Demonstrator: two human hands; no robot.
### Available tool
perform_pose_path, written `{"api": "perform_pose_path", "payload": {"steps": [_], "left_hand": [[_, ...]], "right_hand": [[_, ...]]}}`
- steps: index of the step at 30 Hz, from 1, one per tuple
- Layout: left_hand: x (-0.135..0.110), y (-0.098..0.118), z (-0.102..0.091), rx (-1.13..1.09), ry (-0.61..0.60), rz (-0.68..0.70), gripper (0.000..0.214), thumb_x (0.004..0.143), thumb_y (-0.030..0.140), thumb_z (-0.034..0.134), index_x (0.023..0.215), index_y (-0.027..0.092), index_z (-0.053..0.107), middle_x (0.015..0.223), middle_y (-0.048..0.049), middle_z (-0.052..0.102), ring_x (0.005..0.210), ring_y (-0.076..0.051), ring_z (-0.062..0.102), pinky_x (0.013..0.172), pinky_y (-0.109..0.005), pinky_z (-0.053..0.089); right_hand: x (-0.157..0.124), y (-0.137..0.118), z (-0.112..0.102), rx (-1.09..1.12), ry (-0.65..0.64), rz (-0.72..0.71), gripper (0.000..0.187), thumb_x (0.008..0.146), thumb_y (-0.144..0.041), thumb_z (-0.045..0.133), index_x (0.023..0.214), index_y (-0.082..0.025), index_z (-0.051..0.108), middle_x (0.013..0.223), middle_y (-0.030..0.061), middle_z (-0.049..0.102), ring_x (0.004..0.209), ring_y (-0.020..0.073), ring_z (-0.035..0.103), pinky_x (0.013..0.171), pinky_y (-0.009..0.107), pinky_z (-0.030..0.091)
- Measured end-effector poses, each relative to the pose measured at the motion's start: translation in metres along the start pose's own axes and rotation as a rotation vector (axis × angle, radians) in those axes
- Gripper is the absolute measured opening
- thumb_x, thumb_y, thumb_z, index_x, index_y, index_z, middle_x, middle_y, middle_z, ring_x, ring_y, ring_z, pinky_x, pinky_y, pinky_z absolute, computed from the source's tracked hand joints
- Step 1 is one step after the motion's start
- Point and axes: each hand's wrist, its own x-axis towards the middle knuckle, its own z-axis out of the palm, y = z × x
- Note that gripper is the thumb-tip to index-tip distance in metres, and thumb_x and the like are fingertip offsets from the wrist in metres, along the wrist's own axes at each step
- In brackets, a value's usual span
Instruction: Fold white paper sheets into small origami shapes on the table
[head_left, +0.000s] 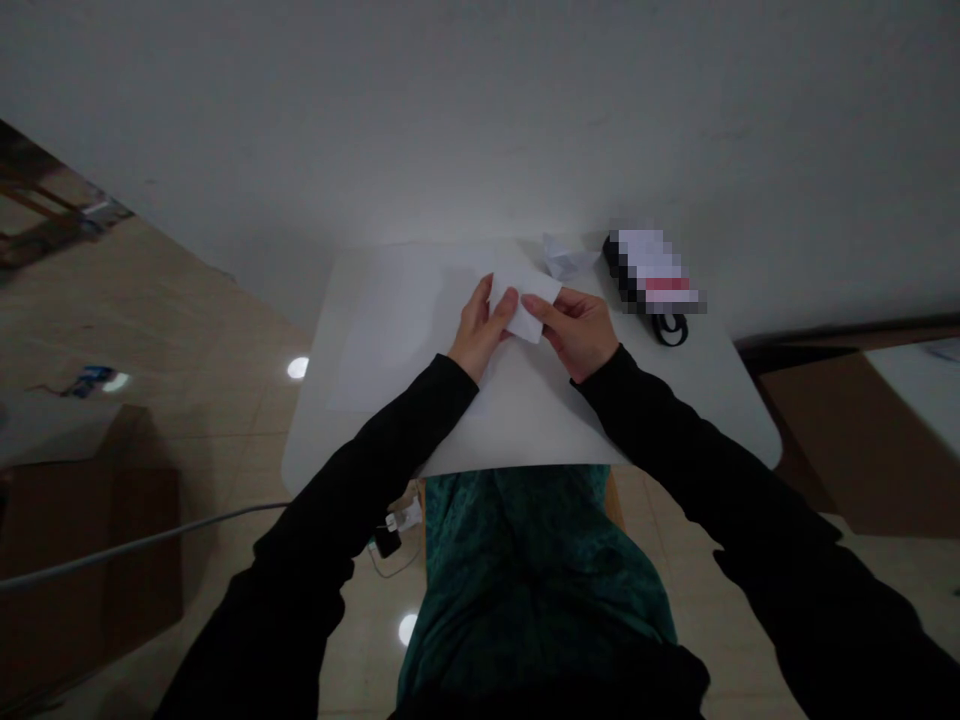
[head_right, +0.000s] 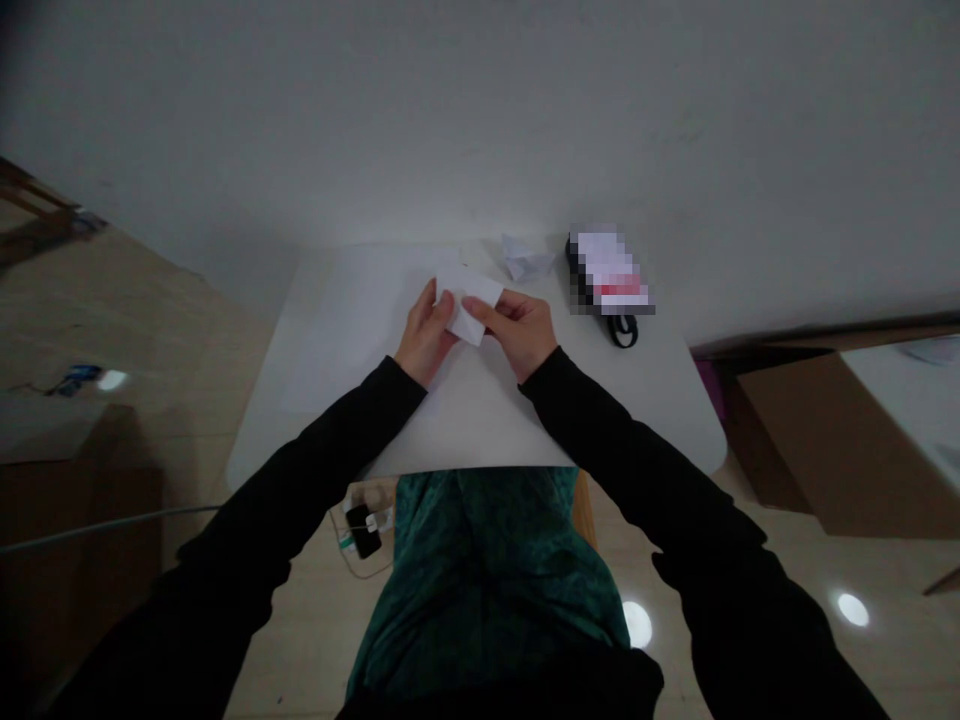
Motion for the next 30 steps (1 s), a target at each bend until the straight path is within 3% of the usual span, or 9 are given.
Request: {"api": "perform_pose_path", "payload": {"steps": [3, 6, 10, 16, 20, 22, 25, 30], "left_hand": [[-0.003, 0.003, 0.0, -0.012, -0.102, -0.153, 0.053, 0.078, 0.052, 0.071, 0.119, 0.022, 0.058, 0.114, -0.0111, 0.068, 0.094, -0.022, 0.071, 0.077, -0.037, 0.062], [-0.001, 0.006, -0.004, 0.029, -0.106, -0.219, 0.053, 0.075, 0.047, 0.075, 0.117, 0.018, 0.059, 0.111, -0.0123, 0.069, 0.082, -0.019, 0.072, 0.068, -0.03, 0.063], [0.003, 0.011, -0.01, 0.066, -0.106, -0.24, 0.058, 0.074, 0.042, 0.077, 0.123, 0.018, 0.057, 0.109, -0.0117, 0.07, 0.083, -0.021, 0.073, 0.063, -0.027, 0.063], [0.003, 0.025, -0.017, 0.071, -0.204, -0.234, 0.077, 0.077, 0.045, 0.075, 0.142, 0.023, 0.041, 0.117, -0.0131, 0.068, 0.09, -0.024, 0.073, 0.071, -0.033, 0.063], [0.003, 0.028, -0.02, 0.117, -0.282, -0.255, 0.079, 0.074, 0.05, 0.076, 0.141, 0.023, 0.043, 0.103, -0.0121, 0.072, 0.079, -0.024, 0.074, 0.064, -0.034, 0.063], [0.005, 0.024, -0.022, 0.162, -0.234, -0.221, 0.072, 0.071, 0.053, 0.077, 0.131, 0.02, 0.054, 0.094, -0.0108, 0.074, 0.071, -0.023, 0.073, 0.057, -0.032, 0.062], [0.01, 0.016, -0.025, 0.226, -0.076, -0.131, 0.055, 0.07, 0.059, 0.075, 0.101, 0.014, 0.068, 0.081, -0.0095, 0.073, 0.063, -0.02, 0.071, 0.049, -0.028, 0.059], [0.013, 0.01, -0.028, 0.29, 0.007, -0.069, 0.05, 0.075, 0.066, 0.065, 0.072, 0.016, 0.066, 0.056, -0.004, 0.064, 0.045, -0.013, 0.061, 0.037, -0.021, 0.049]], "right_hand": [[0.001, -0.008, -0.005, -0.017, -0.027, 0.078, 0.037, 0.055, -0.049, 0.086, 0.074, -0.021, 0.071, 0.071, 0.0006, 0.071, 0.061, 0.0131, 0.063, 0.053, 0.027, 0.054], [0.003, -0.016, -0.013, -0.186, -0.052, 0.136, 0.037, 0.062, -0.049, 0.082, 0.062, -0.018, 0.063, 0.055, 0.0003, 0.063, 0.046, 0.0103, 0.055, 0.04, 0.024, 0.045], [0.009, -0.016, -0.017, -0.415, 0.073, -0.012, 0.038, 0.065, -0.044, 0.082, 0.062, -0.019, 0.053, 0.048, -0.0057, 0.052, 0.038, 0.0045, 0.043, 0.033, 0.018, 0.032], [0.014, -0.008, -0.019, -0.345, 0.052, -0.008, 0.041, 0.069, -0.053, 0.077, 0.086, -0.021, 0.059, 0.06, -0.0058, 0.059, 0.039, 0.0057, 0.048, 0.031, 0.018, 0.033], [0.016, -0.009, -0.022, -0.336, -0.017, -0.017, 0.037, 0.07, -0.053, 0.076, 0.078, -0.018, 0.065, 0.049, -0.0062, 0.053, 0.036, 0.0052, 0.043, 0.031, 0.019, 0.032], [0.016, -0.009, -0.023, -0.331, -0.068, -0.032, 0.036, 0.07, -0.051, 0.077, 0.07, -0.017, 0.066, 0.043, -0.006, 0.051, 0.034, 0.0048, 0.039, 0.031, 0.02, 0.029], [0.017, -0.009, -0.024, -0.321, -0.054, -0.052, 0.033, 0.068, -0.047, 0.079, 0.066, -0.017, 0.066, 0.042, -0.0053, 0.052, 0.034, 0.005, 0.039, 0.031, 0.02, 0.03], [0.018, -0.008, -0.024, -0.315, -0.102, -0.006, 0.035, 0.064, -0.048, 0.081, 0.064, -0.016, 0.065, 0.045, -0.0031, 0.057, 0.035, 0.0066, 0.046, 0.032, 0.02, 0.036]]}}
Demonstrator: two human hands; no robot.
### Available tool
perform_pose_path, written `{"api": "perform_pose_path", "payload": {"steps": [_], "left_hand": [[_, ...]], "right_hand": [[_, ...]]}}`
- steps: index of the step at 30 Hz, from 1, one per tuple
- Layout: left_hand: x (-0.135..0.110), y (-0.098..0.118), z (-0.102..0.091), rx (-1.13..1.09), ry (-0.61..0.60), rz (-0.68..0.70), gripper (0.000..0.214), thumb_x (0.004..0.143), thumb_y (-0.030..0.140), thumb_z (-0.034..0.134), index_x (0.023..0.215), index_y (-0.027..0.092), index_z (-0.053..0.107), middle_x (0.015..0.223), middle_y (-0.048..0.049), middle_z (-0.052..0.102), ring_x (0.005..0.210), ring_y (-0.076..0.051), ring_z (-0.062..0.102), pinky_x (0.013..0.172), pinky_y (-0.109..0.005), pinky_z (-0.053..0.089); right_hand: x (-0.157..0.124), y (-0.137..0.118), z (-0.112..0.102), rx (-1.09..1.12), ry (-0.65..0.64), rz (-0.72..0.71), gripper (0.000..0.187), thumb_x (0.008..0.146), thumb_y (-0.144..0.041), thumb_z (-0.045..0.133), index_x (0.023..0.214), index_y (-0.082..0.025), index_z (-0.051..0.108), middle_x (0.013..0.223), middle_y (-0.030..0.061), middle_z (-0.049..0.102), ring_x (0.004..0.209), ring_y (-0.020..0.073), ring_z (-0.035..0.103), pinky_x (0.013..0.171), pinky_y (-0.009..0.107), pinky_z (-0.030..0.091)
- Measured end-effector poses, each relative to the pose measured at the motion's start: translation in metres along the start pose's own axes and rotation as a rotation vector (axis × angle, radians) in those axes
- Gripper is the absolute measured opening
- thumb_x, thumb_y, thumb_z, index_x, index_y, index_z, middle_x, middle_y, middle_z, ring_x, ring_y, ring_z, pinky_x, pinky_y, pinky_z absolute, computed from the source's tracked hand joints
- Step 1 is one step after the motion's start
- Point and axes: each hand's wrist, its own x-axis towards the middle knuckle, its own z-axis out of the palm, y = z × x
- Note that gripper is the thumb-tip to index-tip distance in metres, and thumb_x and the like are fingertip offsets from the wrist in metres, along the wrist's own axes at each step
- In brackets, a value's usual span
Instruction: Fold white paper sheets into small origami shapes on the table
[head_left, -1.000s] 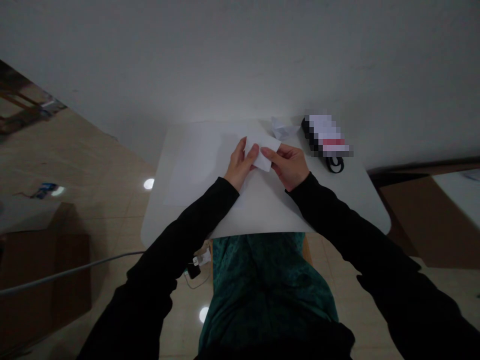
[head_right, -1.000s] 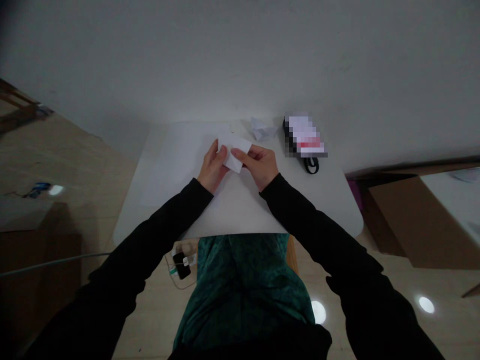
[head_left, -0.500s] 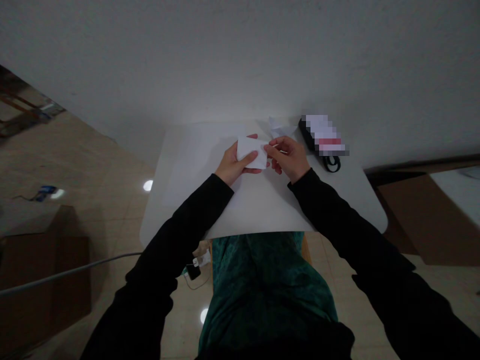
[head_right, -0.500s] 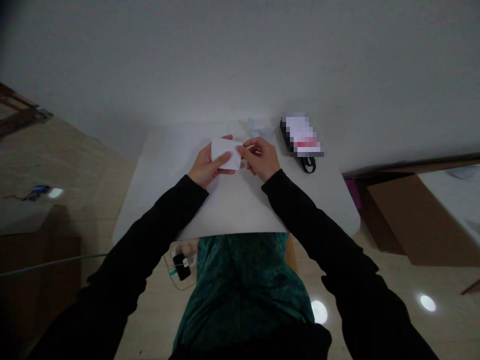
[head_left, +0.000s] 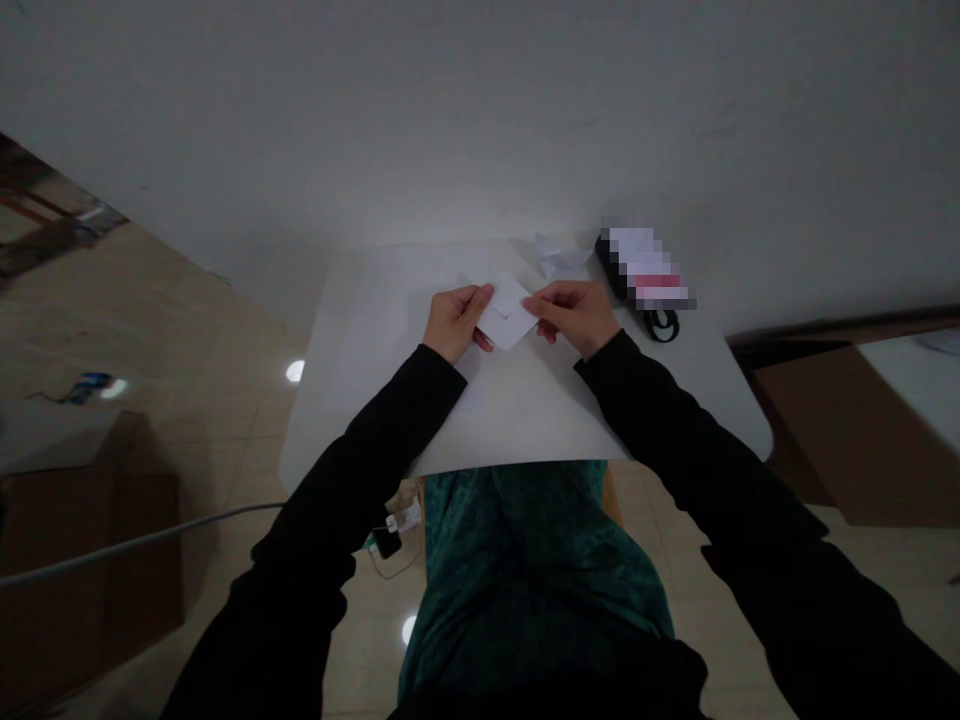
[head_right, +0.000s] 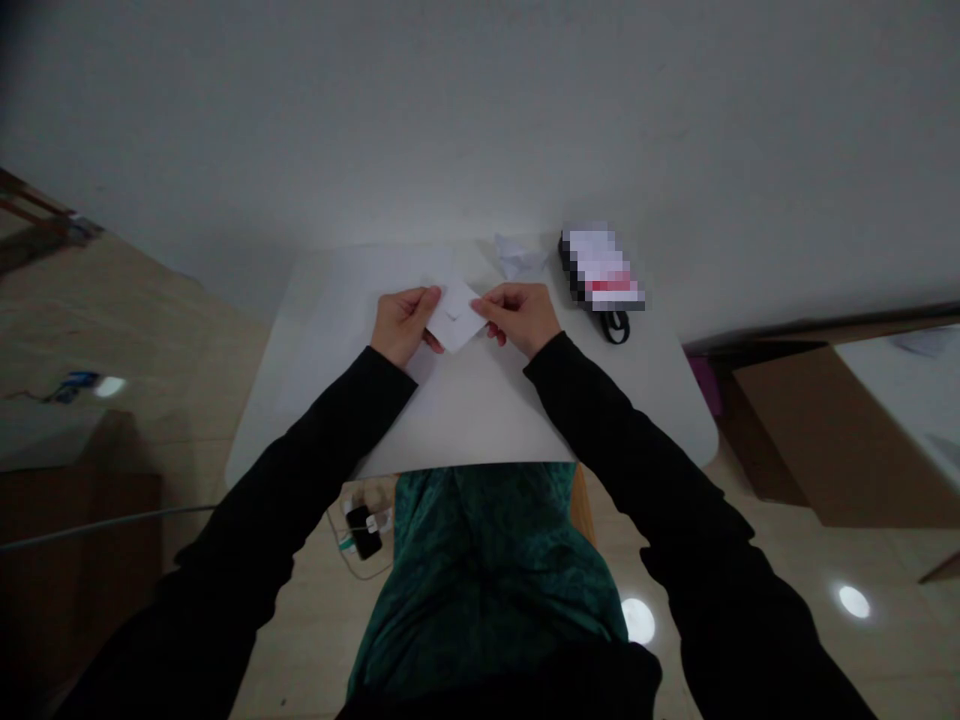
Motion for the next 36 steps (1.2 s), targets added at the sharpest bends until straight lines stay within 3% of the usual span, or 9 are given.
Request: {"api": "perform_pose_path", "payload": {"steps": [4, 11, 18, 25, 29, 33, 36], "left_hand": [[-0.004, 0.004, 0.001, 0.0, -0.05, -0.002, 0.051, 0.076, 0.067, 0.063, 0.069, 0.017, 0.065, 0.047, -0.0003, 0.058, 0.038, -0.011, 0.057, 0.033, -0.019, 0.044], [-0.001, 0.005, 0.005, -0.076, 0.034, -0.033, 0.044, 0.074, 0.056, 0.072, 0.093, 0.017, 0.071, 0.059, -0.0011, 0.066, 0.046, -0.013, 0.063, 0.041, -0.022, 0.051], [0.003, 0.0, 0.006, -0.08, 0.245, 0.03, 0.039, 0.065, 0.051, 0.08, 0.079, 0.016, 0.071, 0.068, -0.0042, 0.072, 0.06, -0.013, 0.069, 0.051, -0.022, 0.056], [0.004, -0.012, 0.006, -0.116, 0.342, 0.004, 0.038, 0.066, 0.051, 0.079, 0.075, 0.016, 0.069, 0.068, -0.0027, 0.071, 0.061, -0.012, 0.068, 0.057, -0.023, 0.057], [0.007, -0.013, 0.005, -0.145, 0.306, -0.004, 0.042, 0.068, 0.056, 0.077, 0.075, 0.016, 0.067, 0.074, -0.0047, 0.072, 0.066, -0.013, 0.07, 0.059, -0.023, 0.058], [0.005, -0.006, 0.008, -0.187, 0.258, -0.042, 0.051, 0.075, 0.068, 0.063, 0.075, 0.017, 0.064, 0.074, -0.0066, 0.071, 0.066, -0.015, 0.07, 0.055, -0.024, 0.057], [0.001, -0.002, 0.011, -0.163, 0.251, -0.028, 0.049, 0.073, 0.066, 0.067, 0.076, 0.017, 0.064, 0.071, -0.0051, 0.07, 0.065, -0.015, 0.069, 0.055, -0.025, 0.057]], "right_hand": [[-0.002, 0.0, 0.004, 0.022, -0.062, 0.013, 0.041, 0.067, -0.055, 0.077, 0.069, -0.016, 0.067, 0.044, -0.0033, 0.057, 0.034, 0.0077, 0.047, 0.031, 0.021, 0.037], [-0.002, -0.001, 0.003, 0.023, 0.091, -0.074, 0.039, 0.069, -0.055, 0.076, 0.07, -0.016, 0.068, 0.046, -0.0024, 0.057, 0.033, 0.0084, 0.048, 0.029, 0.021, 0.035], [0.002, 0.003, -0.001, 0.032, 0.141, -0.151, 0.037, 0.073, -0.053, 0.074, 0.072, -0.017, 0.069, 0.048, -0.0014, 0.06, 0.035, 0.009, 0.051, 0.032, 0.022, 0.038], [-0.001, 0.0, 0.002, -0.071, 0.205, -0.184, 0.031, 0.076, -0.051, 0.071, 0.073, -0.02, 0.07, 0.052, -0.0027, 0.061, 0.039, 0.0092, 0.053, 0.035, 0.023, 0.038], [0.0, 0.001, 0.001, -0.048, 0.227, -0.2, 0.031, 0.075, -0.051, 0.071, 0.072, -0.021, 0.07, 0.051, -0.0025, 0.061, 0.039, 0.0094, 0.052, 0.036, 0.023, 0.038], [0.001, 0.001, 0.001, -0.018, 0.227, -0.18, 0.035, 0.073, -0.056, 0.072, 0.073, -0.021, 0.069, 0.051, -0.0028, 0.061, 0.039, 0.0089, 0.052, 0.036, 0.023, 0.039], [0.002, 0.002, 0.0, -0.025, 0.232, -0.175, 0.036, 0.072, -0.057, 0.072, 0.075, -0.021, 0.07, 0.053, -0.0027, 0.062, 0.04, 0.0088, 0.052, 0.037, 0.023, 0.04]]}}
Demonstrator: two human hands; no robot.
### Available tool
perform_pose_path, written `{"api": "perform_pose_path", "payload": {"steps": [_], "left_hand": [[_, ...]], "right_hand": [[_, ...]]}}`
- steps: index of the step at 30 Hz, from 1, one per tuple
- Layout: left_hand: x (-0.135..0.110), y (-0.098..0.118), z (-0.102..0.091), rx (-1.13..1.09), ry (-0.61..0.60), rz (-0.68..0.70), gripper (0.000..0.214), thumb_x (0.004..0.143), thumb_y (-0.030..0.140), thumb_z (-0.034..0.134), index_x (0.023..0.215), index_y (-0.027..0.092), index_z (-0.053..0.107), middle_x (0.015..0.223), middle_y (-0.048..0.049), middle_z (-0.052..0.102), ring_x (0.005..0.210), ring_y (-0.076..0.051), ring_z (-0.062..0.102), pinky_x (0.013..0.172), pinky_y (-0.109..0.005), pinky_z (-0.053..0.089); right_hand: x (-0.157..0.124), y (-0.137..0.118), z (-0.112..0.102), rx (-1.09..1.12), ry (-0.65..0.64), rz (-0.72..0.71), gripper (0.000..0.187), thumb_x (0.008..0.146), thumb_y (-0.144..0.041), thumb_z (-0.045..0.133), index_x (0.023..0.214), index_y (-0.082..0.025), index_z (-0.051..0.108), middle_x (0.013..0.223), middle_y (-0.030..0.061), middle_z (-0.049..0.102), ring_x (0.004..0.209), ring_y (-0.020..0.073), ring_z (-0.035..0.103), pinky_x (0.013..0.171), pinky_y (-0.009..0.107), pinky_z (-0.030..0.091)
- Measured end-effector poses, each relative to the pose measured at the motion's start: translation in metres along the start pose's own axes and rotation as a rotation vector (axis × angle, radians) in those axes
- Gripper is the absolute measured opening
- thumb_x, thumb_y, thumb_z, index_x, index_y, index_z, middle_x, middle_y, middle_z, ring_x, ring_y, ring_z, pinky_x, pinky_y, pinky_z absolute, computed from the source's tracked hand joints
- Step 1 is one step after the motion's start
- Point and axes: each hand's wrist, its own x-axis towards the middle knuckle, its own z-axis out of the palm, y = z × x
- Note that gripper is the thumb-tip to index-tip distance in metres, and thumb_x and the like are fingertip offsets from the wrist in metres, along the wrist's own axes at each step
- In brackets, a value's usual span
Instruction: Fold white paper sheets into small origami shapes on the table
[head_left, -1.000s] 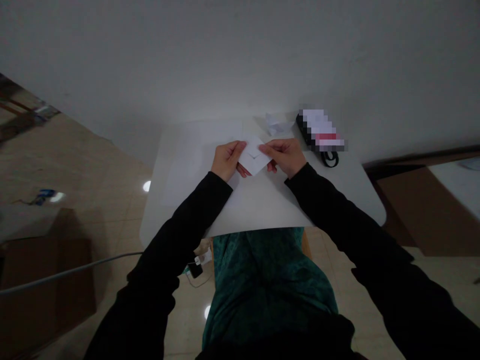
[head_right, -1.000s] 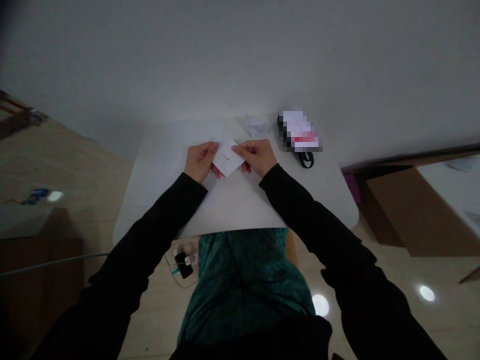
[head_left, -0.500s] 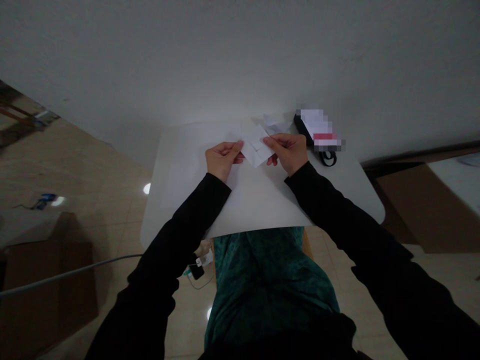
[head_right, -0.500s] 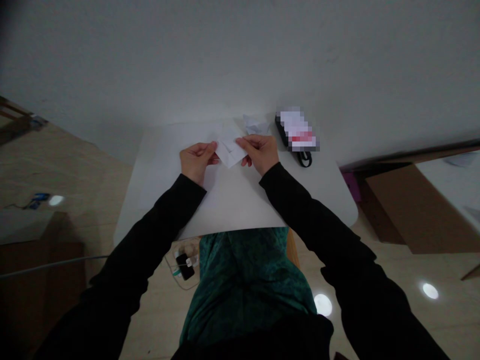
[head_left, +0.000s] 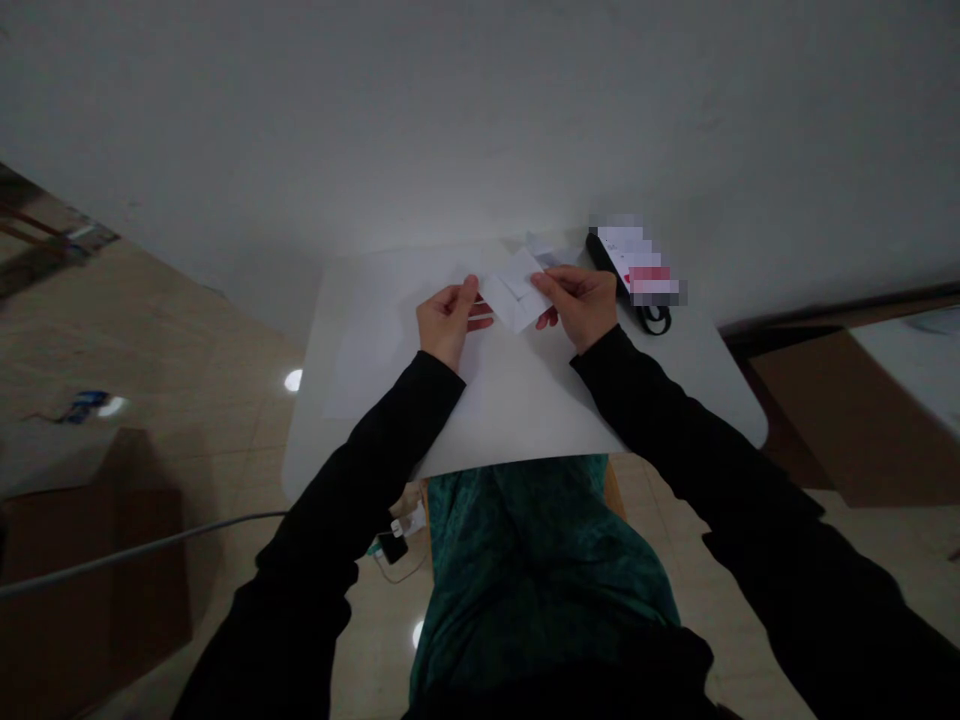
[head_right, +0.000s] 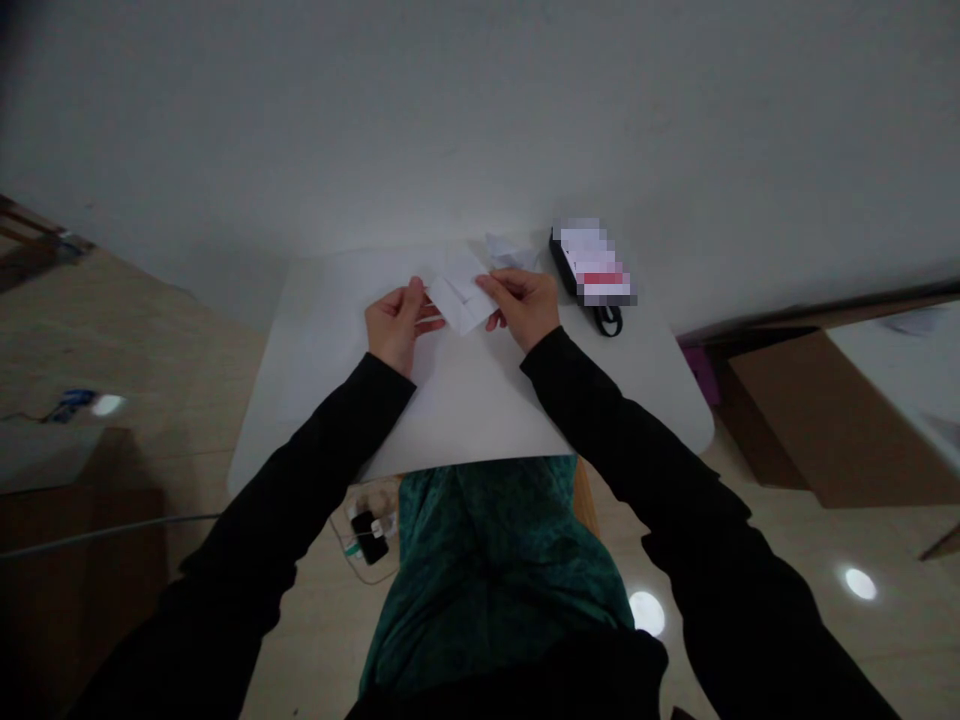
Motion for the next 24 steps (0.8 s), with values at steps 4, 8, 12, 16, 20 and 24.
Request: {"api": "perform_pose_path", "payload": {"steps": [4, 8, 12, 16, 20, 24], "left_hand": [[-0.003, 0.0, 0.001, 0.024, 0.025, 0.041, 0.043, 0.069, 0.058, 0.075, 0.074, 0.016, 0.065, 0.066, -0.0021, 0.068, 0.061, -0.012, 0.066, 0.059, -0.025, 0.057], [-0.003, 0.0, 0.001, 0.031, 0.061, 0.08, 0.037, 0.071, 0.052, 0.076, 0.07, 0.017, 0.065, 0.063, -0.0004, 0.066, 0.059, -0.01, 0.063, 0.06, -0.024, 0.056], [-0.004, 0.002, 0.001, 0.014, 0.077, 0.117, 0.034, 0.071, 0.049, 0.077, 0.072, 0.017, 0.064, 0.066, 0.0002, 0.066, 0.061, -0.009, 0.063, 0.062, -0.023, 0.056], [-0.007, 0.0, 0.004, -0.04, 0.009, 0.032, 0.039, 0.073, 0.056, 0.073, 0.078, 0.019, 0.061, 0.072, -0.0003, 0.067, 0.065, -0.011, 0.065, 0.062, -0.024, 0.057], [-0.015, -0.007, 0.013, -0.04, -0.087, 0.024, 0.047, 0.075, 0.062, 0.069, 0.092, 0.018, 0.062, 0.086, -0.005, 0.07, 0.077, -0.016, 0.068, 0.067, -0.028, 0.057], [-0.018, -0.009, 0.014, 0.074, -0.099, 0.148, 0.048, 0.078, 0.064, 0.064, 0.085, 0.017, 0.063, 0.073, -0.0032, 0.067, 0.062, -0.013, 0.064, 0.055, -0.024, 0.053]], "right_hand": [[0.0, 0.0, 0.0, -0.013, -0.013, -0.019, 0.034, 0.074, -0.055, 0.072, 0.075, -0.021, 0.071, 0.054, -0.0028, 0.062, 0.04, 0.0087, 0.052, 0.038, 0.023, 0.04], [-0.001, -0.002, 0.001, -0.017, -0.023, -0.018, 0.032, 0.075, -0.052, 0.072, 0.075, -0.021, 0.07, 0.054, -0.0024, 0.061, 0.04, 0.0088, 0.052, 0.038, 0.023, 0.039], [-0.001, -0.001, 0.002, 0.009, -0.032, -0.018, 0.031, 0.074, -0.051, 0.073, 0.077, -0.02, 0.071, 0.053, -0.0021, 0.061, 0.04, 0.0091, 0.052, 0.037, 0.024, 0.039], [-0.004, 0.004, 0.007, 0.028, 0.024, 0.005, 0.03, 0.073, -0.051, 0.073, 0.074, -0.021, 0.07, 0.053, -0.0025, 0.061, 0.042, 0.0099, 0.054, 0.038, 0.024, 0.04], [-0.012, 0.007, 0.017, 0.073, 0.107, 0.014, 0.03, 0.07, -0.051, 0.075, 0.072, -0.022, 0.068, 0.057, -0.0031, 0.063, 0.045, 0.0095, 0.053, 0.041, 0.025, 0.045], [-0.017, 0.007, 0.021, 0.089, -0.009, 0.015, 0.03, 0.071, -0.051, 0.075, 0.071, -0.022, 0.067, 0.06, -0.0032, 0.063, 0.046, 0.0091, 0.052, 0.041, 0.024, 0.046]]}}
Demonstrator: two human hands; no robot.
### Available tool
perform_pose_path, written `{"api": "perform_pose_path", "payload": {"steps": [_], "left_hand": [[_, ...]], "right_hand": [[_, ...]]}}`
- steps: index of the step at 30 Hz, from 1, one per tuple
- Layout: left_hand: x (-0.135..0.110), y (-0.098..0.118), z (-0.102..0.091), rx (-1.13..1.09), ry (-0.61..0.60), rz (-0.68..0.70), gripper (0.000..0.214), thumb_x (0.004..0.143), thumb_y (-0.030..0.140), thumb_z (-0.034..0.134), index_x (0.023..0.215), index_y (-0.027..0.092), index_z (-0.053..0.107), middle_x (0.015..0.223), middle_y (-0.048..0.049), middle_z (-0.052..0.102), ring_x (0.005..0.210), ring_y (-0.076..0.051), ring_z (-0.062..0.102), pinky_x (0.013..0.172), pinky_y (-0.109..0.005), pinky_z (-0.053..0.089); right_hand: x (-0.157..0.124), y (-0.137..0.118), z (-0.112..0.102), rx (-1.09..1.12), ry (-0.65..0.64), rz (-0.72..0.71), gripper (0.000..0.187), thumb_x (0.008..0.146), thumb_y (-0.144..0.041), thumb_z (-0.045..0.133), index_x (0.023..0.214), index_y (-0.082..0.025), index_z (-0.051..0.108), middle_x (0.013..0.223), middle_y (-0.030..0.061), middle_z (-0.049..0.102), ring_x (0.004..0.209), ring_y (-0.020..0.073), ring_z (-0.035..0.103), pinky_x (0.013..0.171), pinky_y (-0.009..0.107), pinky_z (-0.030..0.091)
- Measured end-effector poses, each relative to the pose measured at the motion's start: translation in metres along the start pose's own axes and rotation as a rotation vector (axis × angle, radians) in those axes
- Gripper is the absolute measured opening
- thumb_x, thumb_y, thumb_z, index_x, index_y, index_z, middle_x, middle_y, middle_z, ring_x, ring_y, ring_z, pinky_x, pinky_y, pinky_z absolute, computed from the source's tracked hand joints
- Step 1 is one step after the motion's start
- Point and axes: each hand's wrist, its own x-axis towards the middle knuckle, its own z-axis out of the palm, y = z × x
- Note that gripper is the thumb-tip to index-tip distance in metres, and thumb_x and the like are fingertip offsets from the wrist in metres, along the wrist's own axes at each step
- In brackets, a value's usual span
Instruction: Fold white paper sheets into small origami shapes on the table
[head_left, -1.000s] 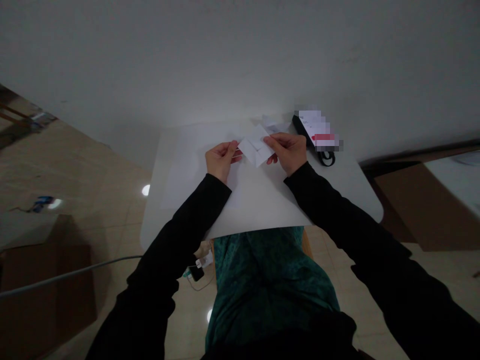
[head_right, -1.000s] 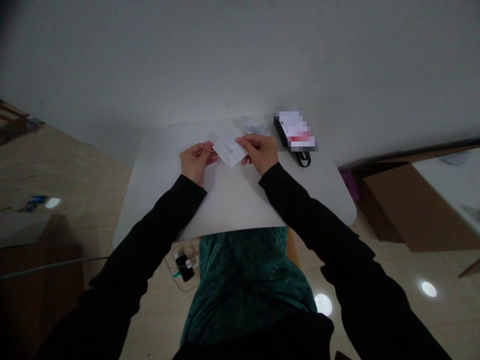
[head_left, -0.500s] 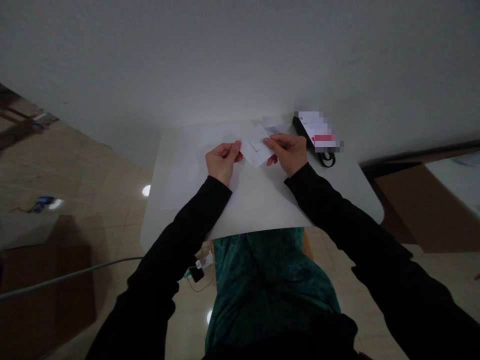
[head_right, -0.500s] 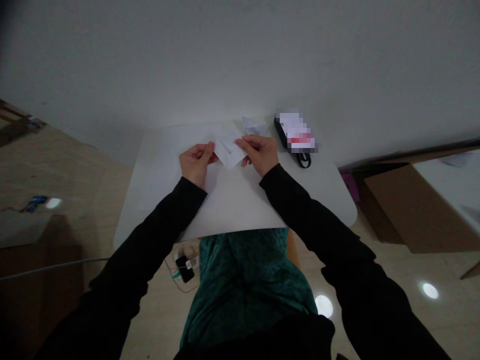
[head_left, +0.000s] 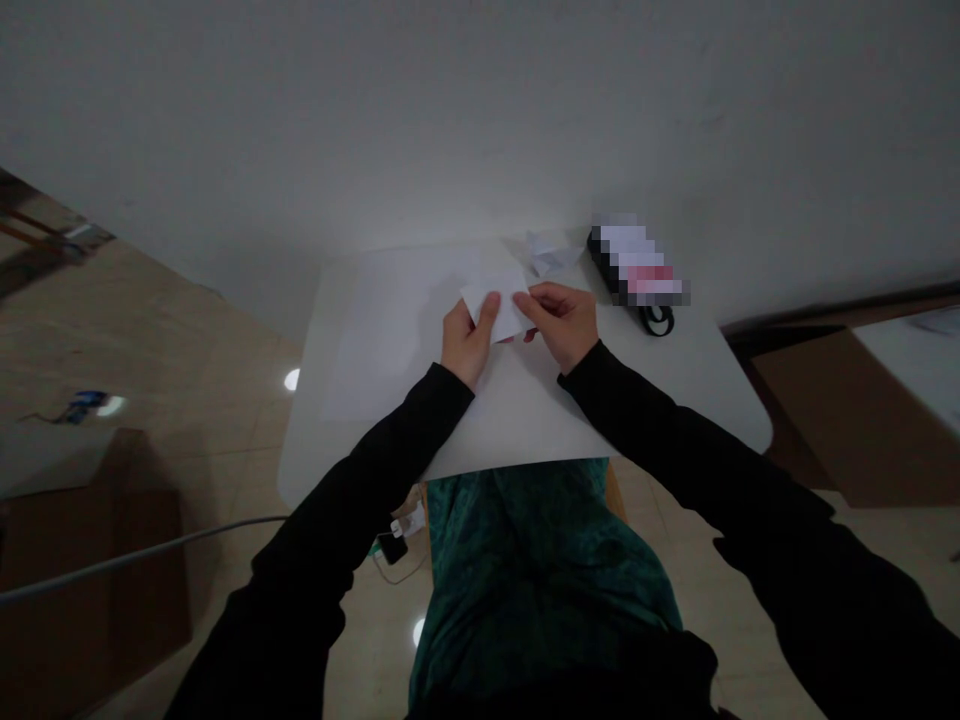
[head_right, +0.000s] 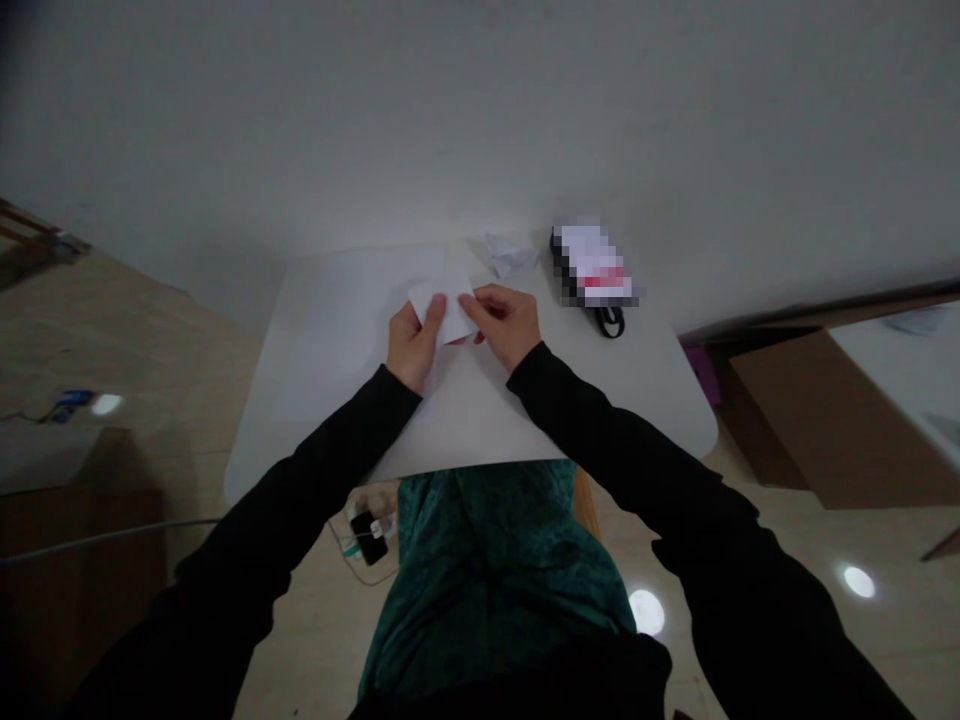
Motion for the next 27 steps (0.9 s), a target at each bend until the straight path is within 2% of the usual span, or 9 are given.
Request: {"api": "perform_pose_path", "payload": {"steps": [4, 8, 11, 15, 18, 24, 27], "left_hand": [[0.0, 0.009, -0.007, 0.083, -0.107, 0.007, 0.045, 0.079, 0.061, 0.064, 0.079, 0.017, 0.061, 0.051, 0.0025, 0.056, 0.037, -0.007, 0.048, 0.033, -0.019, 0.036], [-0.002, 0.017, -0.009, 0.094, -0.203, -0.052, 0.04, 0.078, 0.056, 0.07, 0.081, 0.016, 0.064, 0.045, 0.0052, 0.051, 0.029, -0.006, 0.041, 0.025, -0.018, 0.027], [-0.003, 0.02, -0.009, 0.084, -0.169, -0.051, 0.037, 0.076, 0.053, 0.073, 0.079, 0.017, 0.065, 0.041, 0.0071, 0.047, 0.026, -0.005, 0.038, 0.023, -0.019, 0.024], [-0.001, 0.02, -0.01, 0.089, -0.112, -0.015, 0.037, 0.072, 0.051, 0.077, 0.074, 0.017, 0.063, 0.044, 0.0067, 0.05, 0.026, -0.005, 0.037, 0.023, -0.019, 0.024], [0.001, 0.018, -0.013, 0.12, -0.124, -0.006, 0.036, 0.074, 0.052, 0.075, 0.076, 0.017, 0.064, 0.043, 0.0073, 0.05, 0.026, -0.005, 0.037, 0.024, -0.019, 0.026], [0.007, 0.017, -0.026, 0.309, -0.208, 0.078, 0.04, 0.075, 0.057, 0.072, 0.07, 0.018, 0.063, 0.042, 0.0081, 0.046, 0.027, -0.005, 0.038, 0.026, -0.019, 0.022], [0.01, 0.017, -0.03, 0.419, -0.249, 0.194, 0.047, 0.075, 0.06, 0.069, 0.06, 0.018, 0.056, 0.044, 0.0074, 0.045, 0.03, -0.004, 0.04, 0.03, -0.019, 0.025]], "right_hand": [[0.004, -0.001, -0.004, -0.015, -0.007, -0.035, 0.034, 0.073, -0.055, 0.072, 0.073, -0.021, 0.067, 0.056, -0.0049, 0.057, 0.042, 0.0074, 0.046, 0.036, 0.022, 0.037], [0.008, -0.006, -0.007, -0.023, 0.0, -0.087, 0.035, 0.074, -0.056, 0.072, 0.072, -0.021, 0.069, 0.05, -0.0059, 0.054, 0.039, 0.0063, 0.044, 0.036, 0.021, 0.034], [0.008, -0.012, -0.008, -0.03, 0.002, -0.096, 0.034, 0.07, -0.053, 0.075, 0.067, -0.02, 0.07, 0.046, -0.006, 0.053, 0.038, 0.0063, 0.044, 0.036, 0.022, 0.034], [0.008, -0.012, -0.008, -0.036, 0.027, -0.095, 0.03, 0.069, -0.048, 0.077, 0.066, -0.019, 0.072, 0.046, -0.0052, 0.054, 0.039, 0.0069, 0.045, 0.037, 0.022, 0.035], [0.01, -0.009, -0.011, -0.06, 0.028, -0.085, 0.028, 0.071, -0.046, 0.075, 0.066, -0.018, 0.072, 0.048, -0.0044, 0.055, 0.041, 0.007, 0.046, 0.04, 0.022, 0.037], [0.014, -0.01, -0.016, -0.187, -0.129, -0.159, 0.02, 0.072, -0.038, 0.075, 0.071, -0.019, 0.074, 0.071, 0.0014, 0.07, 0.061, 0.0111, 0.057, 0.049, 0.023, 0.04], [0.013, -0.011, -0.015, -0.19, -0.175, -0.203, 0.017, 0.073, -0.036, 0.076, 0.07, -0.02, 0.074, 0.068, 0.0001, 0.068, 0.06, 0.0107, 0.055, 0.055, 0.026, 0.042]]}}
